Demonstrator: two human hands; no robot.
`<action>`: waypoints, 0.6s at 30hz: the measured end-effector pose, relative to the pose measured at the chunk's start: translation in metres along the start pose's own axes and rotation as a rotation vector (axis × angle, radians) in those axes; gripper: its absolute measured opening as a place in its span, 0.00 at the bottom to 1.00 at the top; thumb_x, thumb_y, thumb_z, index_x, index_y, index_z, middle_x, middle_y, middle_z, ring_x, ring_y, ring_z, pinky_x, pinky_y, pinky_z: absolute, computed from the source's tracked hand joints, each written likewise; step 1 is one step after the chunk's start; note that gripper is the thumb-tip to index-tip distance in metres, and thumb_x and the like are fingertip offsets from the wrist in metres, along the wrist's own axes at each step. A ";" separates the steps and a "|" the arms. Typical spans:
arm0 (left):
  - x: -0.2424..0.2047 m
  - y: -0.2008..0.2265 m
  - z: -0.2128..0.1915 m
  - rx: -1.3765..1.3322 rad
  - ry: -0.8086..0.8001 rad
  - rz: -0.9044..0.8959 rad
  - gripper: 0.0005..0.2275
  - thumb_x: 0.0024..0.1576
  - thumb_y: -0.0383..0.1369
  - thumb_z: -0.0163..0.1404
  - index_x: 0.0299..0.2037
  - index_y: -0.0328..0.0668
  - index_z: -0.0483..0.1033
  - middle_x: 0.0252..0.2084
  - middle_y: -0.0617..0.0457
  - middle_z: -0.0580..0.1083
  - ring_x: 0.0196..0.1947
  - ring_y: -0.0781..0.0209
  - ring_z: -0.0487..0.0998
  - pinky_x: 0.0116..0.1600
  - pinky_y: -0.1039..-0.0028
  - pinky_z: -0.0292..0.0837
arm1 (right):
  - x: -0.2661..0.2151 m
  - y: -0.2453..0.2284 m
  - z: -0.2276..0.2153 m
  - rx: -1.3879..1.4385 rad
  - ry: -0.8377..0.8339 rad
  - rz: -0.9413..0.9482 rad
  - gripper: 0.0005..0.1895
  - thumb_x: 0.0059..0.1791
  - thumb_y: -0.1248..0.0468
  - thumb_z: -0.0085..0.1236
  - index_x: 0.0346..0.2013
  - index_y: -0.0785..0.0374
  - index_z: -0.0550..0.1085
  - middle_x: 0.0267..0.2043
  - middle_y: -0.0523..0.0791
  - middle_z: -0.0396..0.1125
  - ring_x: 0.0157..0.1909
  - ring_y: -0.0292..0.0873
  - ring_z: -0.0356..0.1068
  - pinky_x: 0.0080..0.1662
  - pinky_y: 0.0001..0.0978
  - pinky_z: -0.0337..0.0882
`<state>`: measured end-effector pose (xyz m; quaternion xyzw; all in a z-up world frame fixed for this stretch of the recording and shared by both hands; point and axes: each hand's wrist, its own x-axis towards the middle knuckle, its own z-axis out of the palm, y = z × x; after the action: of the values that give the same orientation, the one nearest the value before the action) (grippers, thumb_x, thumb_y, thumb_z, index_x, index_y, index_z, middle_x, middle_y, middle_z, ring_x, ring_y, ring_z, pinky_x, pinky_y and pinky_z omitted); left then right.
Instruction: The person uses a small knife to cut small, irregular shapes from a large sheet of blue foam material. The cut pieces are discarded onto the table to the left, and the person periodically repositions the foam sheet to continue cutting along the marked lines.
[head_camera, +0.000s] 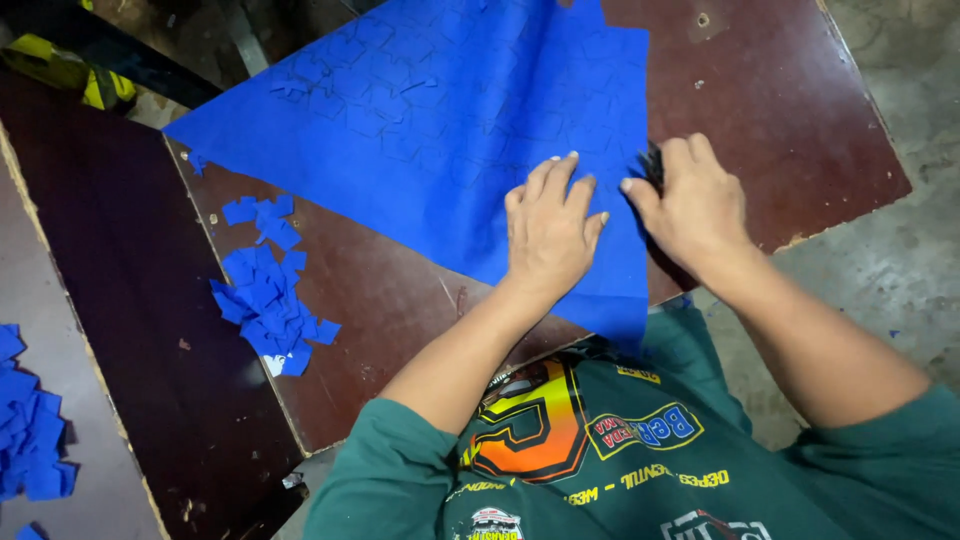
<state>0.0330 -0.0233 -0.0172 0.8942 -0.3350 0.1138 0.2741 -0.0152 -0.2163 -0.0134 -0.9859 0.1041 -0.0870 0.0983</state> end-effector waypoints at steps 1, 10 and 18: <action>0.002 0.002 0.000 -0.002 0.001 -0.001 0.17 0.53 0.41 0.60 0.48 0.47 0.75 0.59 0.50 0.71 0.63 0.49 0.69 0.54 0.54 0.68 | -0.001 -0.001 0.003 -0.003 -0.001 -0.001 0.21 0.49 0.49 0.64 0.41 0.64 0.71 0.42 0.51 0.66 0.33 0.64 0.73 0.35 0.58 0.75; 0.026 -0.023 0.016 0.146 0.121 0.115 0.19 0.47 0.46 0.60 0.44 0.45 0.80 0.39 0.52 0.71 0.40 0.50 0.72 0.32 0.61 0.73 | 0.023 -0.004 0.025 0.084 0.009 -0.006 0.13 0.48 0.59 0.64 0.35 0.61 0.67 0.36 0.49 0.60 0.37 0.67 0.71 0.36 0.59 0.73; 0.024 -0.025 -0.008 0.076 -0.063 -0.049 0.27 0.55 0.46 0.60 0.64 0.55 0.70 0.63 0.48 0.71 0.69 0.41 0.66 0.64 0.46 0.66 | 0.035 -0.022 0.017 0.810 -0.001 0.233 0.08 0.51 0.67 0.60 0.44 0.60 0.73 0.30 0.45 0.67 0.27 0.41 0.70 0.31 0.33 0.67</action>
<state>0.0674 -0.0156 -0.0121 0.9150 -0.3171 0.0914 0.2320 0.0263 -0.2002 -0.0199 -0.8493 0.1721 -0.1087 0.4871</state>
